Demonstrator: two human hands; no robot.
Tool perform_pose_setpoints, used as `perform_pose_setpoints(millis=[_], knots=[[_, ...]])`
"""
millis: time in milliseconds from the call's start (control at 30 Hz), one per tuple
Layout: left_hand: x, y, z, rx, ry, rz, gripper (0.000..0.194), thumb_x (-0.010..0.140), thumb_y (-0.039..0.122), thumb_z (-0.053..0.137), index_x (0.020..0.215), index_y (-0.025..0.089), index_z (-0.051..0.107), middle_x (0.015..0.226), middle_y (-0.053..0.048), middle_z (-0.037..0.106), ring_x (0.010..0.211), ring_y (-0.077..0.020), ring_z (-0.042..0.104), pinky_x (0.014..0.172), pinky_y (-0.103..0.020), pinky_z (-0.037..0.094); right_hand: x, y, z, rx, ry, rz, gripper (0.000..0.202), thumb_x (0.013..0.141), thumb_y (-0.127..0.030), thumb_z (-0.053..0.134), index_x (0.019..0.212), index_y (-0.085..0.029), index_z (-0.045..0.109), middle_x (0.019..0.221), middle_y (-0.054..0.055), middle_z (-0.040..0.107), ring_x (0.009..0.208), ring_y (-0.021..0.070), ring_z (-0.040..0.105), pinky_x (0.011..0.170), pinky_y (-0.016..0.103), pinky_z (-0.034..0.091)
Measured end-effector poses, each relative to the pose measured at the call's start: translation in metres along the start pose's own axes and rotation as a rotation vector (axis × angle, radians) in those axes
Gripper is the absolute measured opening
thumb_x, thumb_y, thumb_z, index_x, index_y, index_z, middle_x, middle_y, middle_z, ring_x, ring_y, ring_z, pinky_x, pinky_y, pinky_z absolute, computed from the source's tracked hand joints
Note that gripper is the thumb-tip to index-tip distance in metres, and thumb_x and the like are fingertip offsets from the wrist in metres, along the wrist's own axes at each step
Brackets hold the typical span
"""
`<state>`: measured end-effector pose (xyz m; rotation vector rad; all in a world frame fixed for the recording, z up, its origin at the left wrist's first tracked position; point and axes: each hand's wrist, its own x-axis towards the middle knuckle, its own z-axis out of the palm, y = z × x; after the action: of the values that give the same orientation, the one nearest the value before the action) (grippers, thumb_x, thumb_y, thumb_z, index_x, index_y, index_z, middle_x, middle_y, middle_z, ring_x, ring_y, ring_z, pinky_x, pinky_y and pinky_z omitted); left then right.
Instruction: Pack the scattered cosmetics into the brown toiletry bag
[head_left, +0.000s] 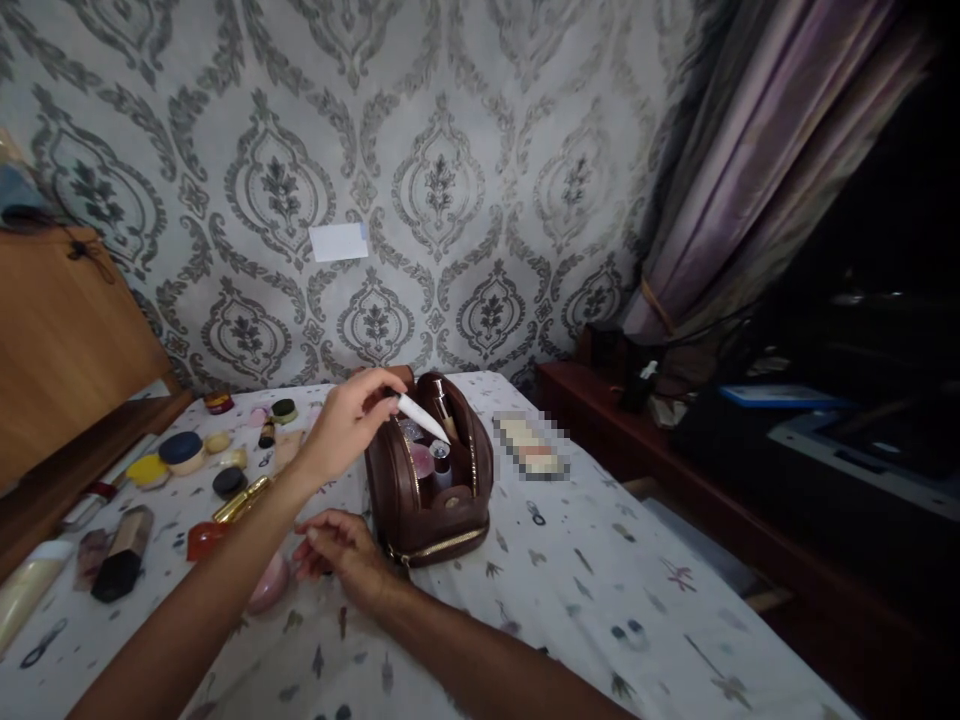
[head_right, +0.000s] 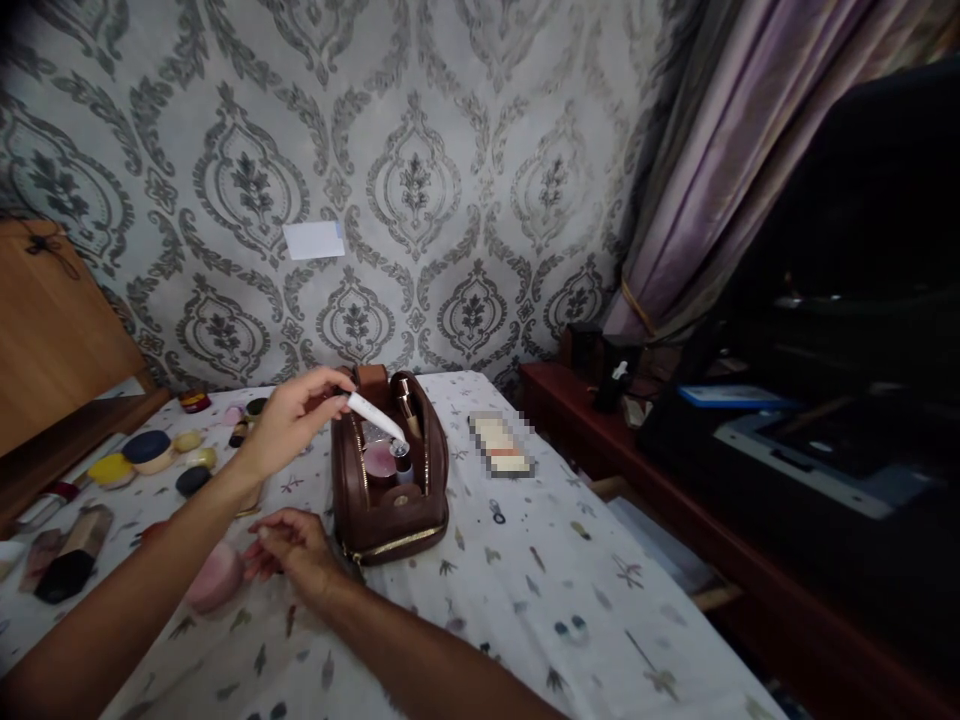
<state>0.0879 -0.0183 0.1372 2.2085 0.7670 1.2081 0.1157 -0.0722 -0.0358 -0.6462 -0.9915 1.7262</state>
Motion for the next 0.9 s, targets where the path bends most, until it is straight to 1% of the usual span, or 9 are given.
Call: perform_pose_setpoints(millis=[100, 233, 333, 467, 567, 667, 800, 900], knots=[[0.011, 0.002, 0.012, 0.094, -0.062, 0.044, 0.014, 0.085, 0.014, 0.053, 0.094, 0.020, 0.063, 0.081, 0.000, 0.061, 0.072, -0.0149, 0.056, 0.067, -0.027, 0.044, 0.000, 0.000, 0.000, -0.008, -0.004, -0.005, 0.064, 0.057, -0.069, 0.078, 0.089, -0.015, 0.064, 0.069, 0.000, 0.067, 0.052, 0.0101, 0.059, 0.053, 0.022, 0.039], [0.022, 0.002, 0.027, 0.209, -0.114, 0.106, 0.019, 0.082, 0.007, 0.052, 0.092, 0.019, 0.063, 0.083, 0.000, 0.062, 0.077, -0.0160, 0.057, 0.075, -0.029, 0.044, 0.001, 0.000, 0.000, -0.020, -0.001, -0.021, 0.064, 0.055, -0.071, 0.077, 0.084, -0.016, 0.062, 0.066, -0.002, 0.065, 0.049, 0.0090, 0.057, 0.051, 0.021, 0.037], [0.028, 0.002, 0.036, 0.251, -0.150, 0.120, 0.020, 0.082, 0.005, 0.051, 0.091, 0.018, 0.063, 0.084, -0.001, 0.064, 0.081, -0.0174, 0.058, 0.079, -0.030, 0.045, 0.001, 0.000, 0.000, -0.023, -0.008, -0.021, 0.063, 0.054, -0.071, 0.078, 0.081, -0.016, 0.061, 0.062, -0.003, 0.062, 0.049, 0.0092, 0.056, 0.050, 0.021, 0.037], [0.032, -0.001, 0.046, 0.306, -0.185, 0.131, 0.021, 0.082, 0.004, 0.051, 0.092, 0.018, 0.064, 0.084, -0.002, 0.066, 0.082, -0.0181, 0.061, 0.081, -0.030, 0.045, 0.002, 0.001, 0.000, -0.040, -0.024, -0.038, 0.059, 0.058, -0.068, 0.077, 0.082, -0.016, 0.061, 0.061, -0.003, 0.061, 0.050, 0.0102, 0.056, 0.050, 0.022, 0.038], [0.033, -0.003, 0.051, 0.364, -0.256, 0.122, 0.023, 0.082, 0.005, 0.051, 0.092, 0.019, 0.066, 0.084, -0.002, 0.068, 0.080, -0.0184, 0.062, 0.079, -0.029, 0.046, 0.003, 0.003, -0.001, -0.058, -0.027, -0.040, 0.056, 0.060, -0.067, 0.076, 0.082, -0.017, 0.061, 0.061, -0.002, 0.061, 0.051, 0.0107, 0.055, 0.052, 0.023, 0.039], [0.035, -0.004, 0.055, 0.448, -0.337, 0.081, 0.025, 0.083, 0.008, 0.052, 0.098, 0.019, 0.068, 0.085, -0.003, 0.071, 0.080, -0.0207, 0.064, 0.076, -0.030, 0.047, 0.003, 0.003, 0.001, -0.048, 0.000, -0.054, 0.056, 0.058, -0.067, 0.076, 0.079, -0.018, 0.060, 0.061, -0.003, 0.059, 0.050, 0.0103, 0.053, 0.051, 0.023, 0.038], [0.038, -0.003, 0.059, 0.591, -0.389, 0.023, 0.025, 0.085, 0.013, 0.055, 0.104, 0.022, 0.068, 0.095, -0.006, 0.073, 0.091, -0.0245, 0.066, 0.079, -0.032, 0.048, 0.000, -0.002, 0.004, -0.061, -0.005, -0.057, 0.055, 0.058, -0.068, 0.076, 0.071, -0.018, 0.057, 0.056, -0.004, 0.056, 0.049, 0.0099, 0.050, 0.051, 0.023, 0.038], [0.039, -0.002, 0.062, 0.680, -0.426, 0.006, 0.024, 0.087, 0.015, 0.054, 0.106, 0.022, 0.067, 0.097, -0.007, 0.073, 0.095, -0.0261, 0.067, 0.079, -0.033, 0.049, -0.001, -0.004, 0.006, -0.082, 0.001, -0.042, 0.054, 0.058, -0.067, 0.076, 0.070, -0.019, 0.056, 0.052, -0.005, 0.052, 0.048, 0.0099, 0.049, 0.051, 0.023, 0.037]])
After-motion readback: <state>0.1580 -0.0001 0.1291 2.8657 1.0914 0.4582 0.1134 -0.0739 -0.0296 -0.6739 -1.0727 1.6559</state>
